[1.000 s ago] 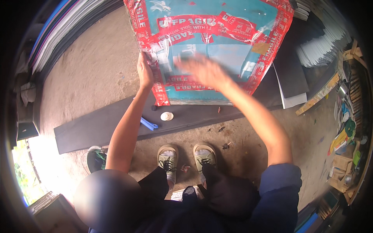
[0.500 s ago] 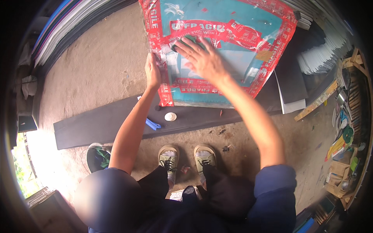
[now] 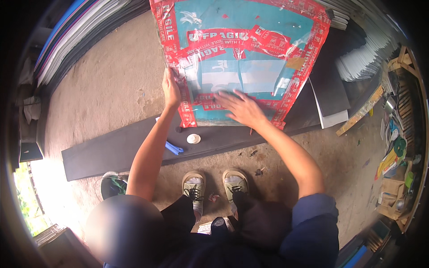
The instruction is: The person squats and wipes a large red and blue plastic sheet with a green cloth. They repeatedly rub the surface, occasionally dip the cloth into a bucket, and continue cleaning the sheet until the end of the clip.
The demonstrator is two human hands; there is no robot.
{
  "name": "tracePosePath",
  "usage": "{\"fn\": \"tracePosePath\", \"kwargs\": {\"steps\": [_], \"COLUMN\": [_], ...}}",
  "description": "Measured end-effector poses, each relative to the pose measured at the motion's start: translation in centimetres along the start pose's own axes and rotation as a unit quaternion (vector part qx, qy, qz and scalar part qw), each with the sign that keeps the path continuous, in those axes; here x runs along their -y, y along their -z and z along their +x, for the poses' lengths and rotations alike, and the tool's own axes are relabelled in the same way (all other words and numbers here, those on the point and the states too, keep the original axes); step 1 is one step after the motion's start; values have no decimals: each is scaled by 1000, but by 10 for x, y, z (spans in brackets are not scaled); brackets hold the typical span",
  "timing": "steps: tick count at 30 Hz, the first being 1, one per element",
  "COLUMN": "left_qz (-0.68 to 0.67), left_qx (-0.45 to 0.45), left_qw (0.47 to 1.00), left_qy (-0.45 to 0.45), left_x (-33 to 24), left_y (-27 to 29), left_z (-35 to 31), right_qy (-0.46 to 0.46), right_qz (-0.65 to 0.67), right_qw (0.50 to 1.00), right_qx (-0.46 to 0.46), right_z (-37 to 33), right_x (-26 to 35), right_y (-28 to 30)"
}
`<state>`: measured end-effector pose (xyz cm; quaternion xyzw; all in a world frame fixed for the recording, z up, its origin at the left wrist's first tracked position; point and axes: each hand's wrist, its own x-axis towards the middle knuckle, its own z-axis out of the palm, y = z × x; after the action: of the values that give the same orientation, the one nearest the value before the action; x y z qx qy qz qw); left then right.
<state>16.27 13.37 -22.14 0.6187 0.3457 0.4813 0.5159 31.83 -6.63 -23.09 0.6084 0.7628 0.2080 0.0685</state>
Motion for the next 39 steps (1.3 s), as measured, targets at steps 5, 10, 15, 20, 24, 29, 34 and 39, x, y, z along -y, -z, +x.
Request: {"fn": "tracePosePath", "kwargs": {"steps": [5, 10, 15, 20, 24, 29, 34, 39], "left_qz": [4, 23, -3, -43, -93, 69, 92, 257], "left_qx": [-16, -12, -2, 6, 77, 187, 148, 21], "left_qw": [1000, 1000, 1000, 999, 989, 974, 985, 962], "left_qy": [-7, 4, -8, 6, 83, 106, 5, 84], "left_x": [-5, 1, -8, -6, -9, -21, -20, -1], "left_y": [4, 6, -5, -1, 3, 40, 104, 190], "left_z": [-2, 2, -3, -4, 0, 4, -21, -78], "right_qy": [-61, -207, 7, -235, -89, -136, -211, -341], "right_qz": [-45, 95, -24, 84, 68, 313, 374, 457], "right_qw": [995, 972, 1000, 962, 990, 939, 902, 815], "right_qx": [-60, -52, 14, -113, 80, 52, -34, -103], "right_z": [30, 11, -42, 21, -31, -50, -30, -17], "right_x": [-80, -23, -36, -46, 38, 107, 119, 94], "right_y": [44, 20, -4, 33, -9, 4, 11, 26]}}
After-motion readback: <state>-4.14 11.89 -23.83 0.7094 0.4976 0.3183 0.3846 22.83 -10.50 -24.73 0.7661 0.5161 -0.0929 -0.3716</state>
